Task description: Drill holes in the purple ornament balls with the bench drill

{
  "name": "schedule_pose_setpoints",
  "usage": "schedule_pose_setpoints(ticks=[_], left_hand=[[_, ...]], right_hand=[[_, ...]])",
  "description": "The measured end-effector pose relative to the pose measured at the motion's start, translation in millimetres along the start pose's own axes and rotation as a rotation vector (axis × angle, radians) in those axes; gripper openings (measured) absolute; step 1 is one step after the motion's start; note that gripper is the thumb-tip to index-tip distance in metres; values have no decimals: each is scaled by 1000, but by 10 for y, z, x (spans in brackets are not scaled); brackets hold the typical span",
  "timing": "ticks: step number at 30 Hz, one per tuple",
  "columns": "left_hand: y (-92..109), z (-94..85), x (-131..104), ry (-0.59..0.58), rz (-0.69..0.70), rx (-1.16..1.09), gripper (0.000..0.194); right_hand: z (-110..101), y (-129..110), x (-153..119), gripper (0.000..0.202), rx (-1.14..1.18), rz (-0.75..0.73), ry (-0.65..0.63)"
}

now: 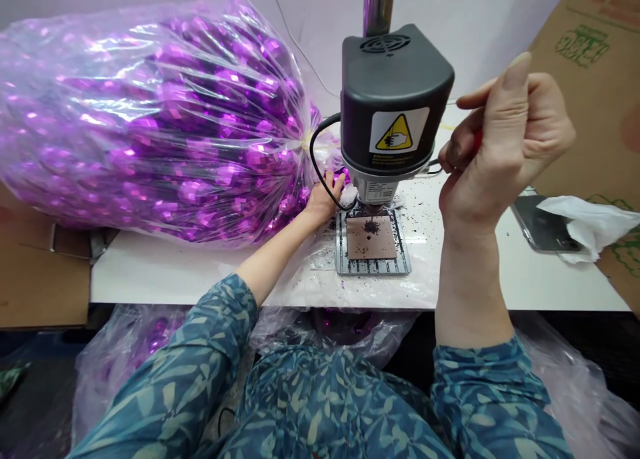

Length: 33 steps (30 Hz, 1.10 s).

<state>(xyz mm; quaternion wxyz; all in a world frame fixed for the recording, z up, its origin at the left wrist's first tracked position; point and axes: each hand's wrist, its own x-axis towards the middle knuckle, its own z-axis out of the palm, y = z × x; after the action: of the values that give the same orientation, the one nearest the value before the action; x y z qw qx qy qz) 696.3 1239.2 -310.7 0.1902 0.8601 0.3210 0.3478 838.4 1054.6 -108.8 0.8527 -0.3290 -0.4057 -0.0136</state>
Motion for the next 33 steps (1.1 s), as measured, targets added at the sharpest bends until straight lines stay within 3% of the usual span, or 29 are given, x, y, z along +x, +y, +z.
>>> schedule_pose_setpoints(ticks=[2,6,9,11,14,17,22,25,27,30,33], left_hand=[[23,-168,-228,26,-3,12,36],[93,-455,-778,166,126,48,36],[183,-513,-1081,276,133,100,25],[262,-472,-1164,291,123,170,24],[379,-361,-1139,203,94,261,30],[441,-278,-1073,41,45,309,32],[432,-344,-1142,-101,-28,287,19],[497,-508,-1225,-94,-46,126,18],[605,-622,-1243,2,-143,-100,18],[826,-715,-1198,71,-443,-672,32],[1032,-701,-1106,-57,-743,-1191,41]], right_hand=[[-1,-1,-1,51,-9,4,3],[-13,-14,-15,49,-7,6,-4],[-24,-27,-29,44,-16,10,-32],[-25,-34,-35,40,-18,11,-32],[-21,-38,-41,38,-10,11,-23],[-27,-36,-42,39,-6,12,-33],[-56,-26,-47,44,0,12,-39],[-58,-24,-53,44,1,6,-37],[-49,-22,-54,44,7,3,-27],[-27,-19,-52,46,30,9,-12],[-13,-22,-51,46,26,0,4]])
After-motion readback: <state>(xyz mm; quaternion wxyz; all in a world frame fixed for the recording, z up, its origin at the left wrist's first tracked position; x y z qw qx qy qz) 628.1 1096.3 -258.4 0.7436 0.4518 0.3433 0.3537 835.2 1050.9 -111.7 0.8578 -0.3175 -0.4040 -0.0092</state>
